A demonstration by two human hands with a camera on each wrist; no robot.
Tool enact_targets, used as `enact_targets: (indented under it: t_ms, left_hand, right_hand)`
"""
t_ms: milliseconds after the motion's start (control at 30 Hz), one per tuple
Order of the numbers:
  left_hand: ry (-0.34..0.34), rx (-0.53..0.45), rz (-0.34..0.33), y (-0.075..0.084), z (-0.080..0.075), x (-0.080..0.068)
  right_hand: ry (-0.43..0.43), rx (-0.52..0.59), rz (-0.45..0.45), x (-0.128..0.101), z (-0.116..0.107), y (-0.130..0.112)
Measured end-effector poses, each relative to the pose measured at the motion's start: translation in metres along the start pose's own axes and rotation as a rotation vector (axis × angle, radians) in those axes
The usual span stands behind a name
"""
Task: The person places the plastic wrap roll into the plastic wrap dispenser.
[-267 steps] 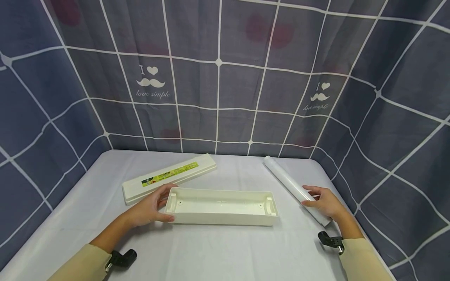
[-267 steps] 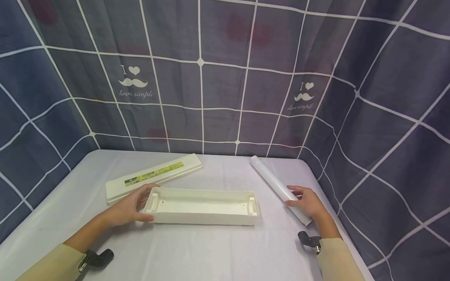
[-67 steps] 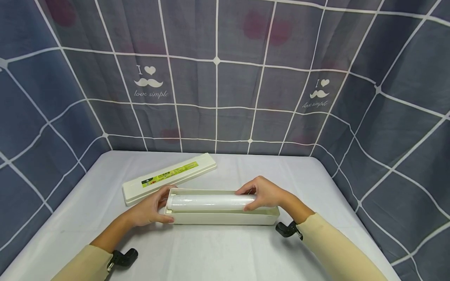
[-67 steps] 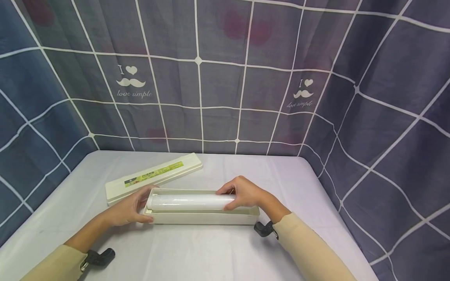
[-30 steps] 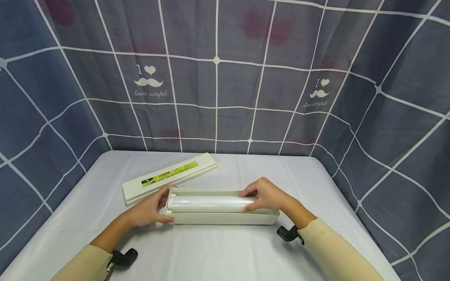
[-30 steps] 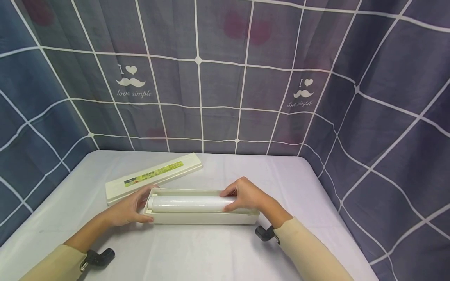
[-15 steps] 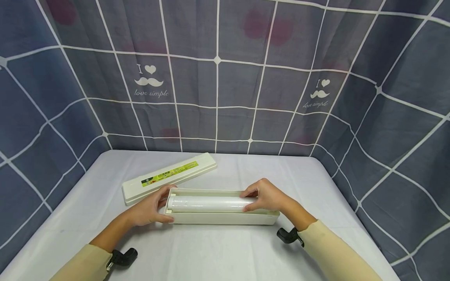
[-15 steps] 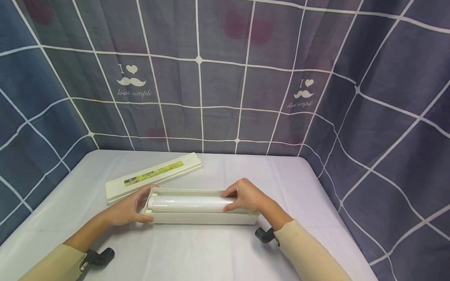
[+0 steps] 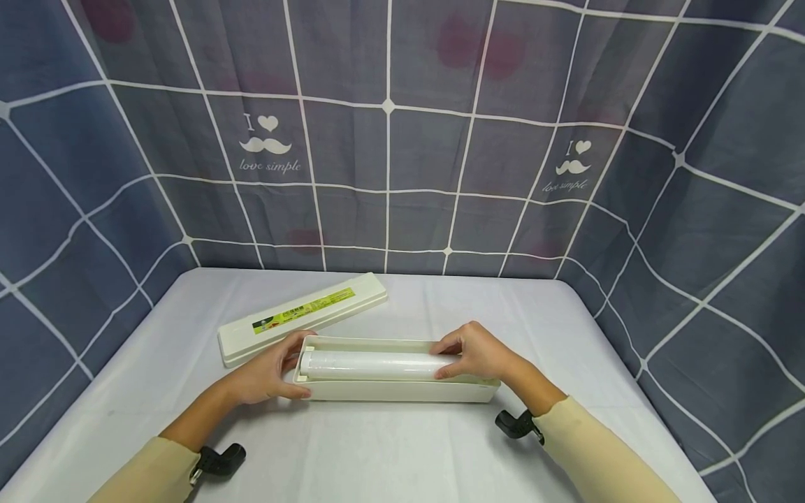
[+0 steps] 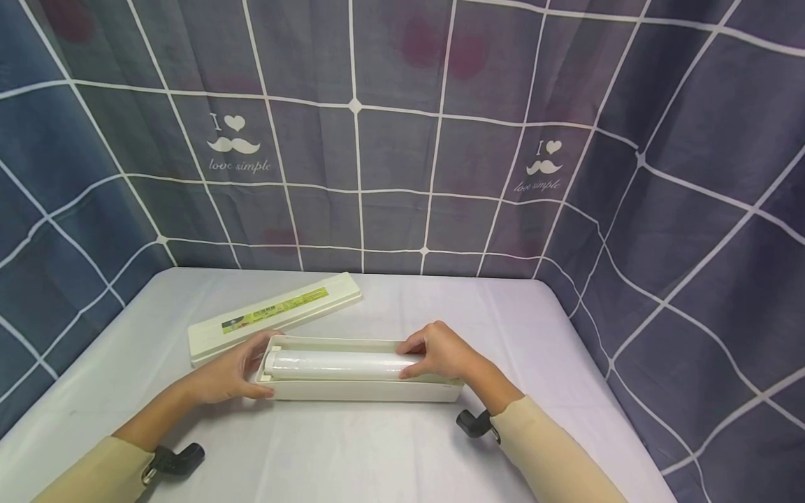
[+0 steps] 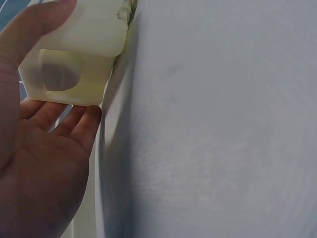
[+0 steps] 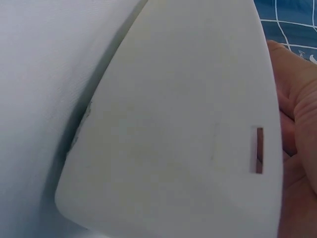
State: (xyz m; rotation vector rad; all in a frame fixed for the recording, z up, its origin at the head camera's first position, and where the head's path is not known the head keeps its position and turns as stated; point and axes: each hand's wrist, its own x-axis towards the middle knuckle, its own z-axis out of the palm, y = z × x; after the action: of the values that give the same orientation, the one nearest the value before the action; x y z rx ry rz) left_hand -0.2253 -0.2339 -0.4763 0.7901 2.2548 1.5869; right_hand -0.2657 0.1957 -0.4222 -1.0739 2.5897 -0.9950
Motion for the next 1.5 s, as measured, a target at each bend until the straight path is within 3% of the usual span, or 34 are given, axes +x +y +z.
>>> enact_targets:
  t_ms: [600, 967, 1500]
  left_hand:
    - [0.010, 0.007, 0.006, 0.001, 0.000, 0.001]
    - [0.036, 0.013, 0.013, -0.001, 0.001, 0.000]
    - [0.027, 0.003, 0.008, -0.001, 0.001, -0.001]
  right_hand:
    - [0.077, 0.000, -0.010, -0.012, 0.000, 0.003]
    - [0.155, 0.078, -0.001, -0.026, -0.008, 0.009]
    - [0.378, 0.235, -0.099, -0.054, -0.013, 0.029]
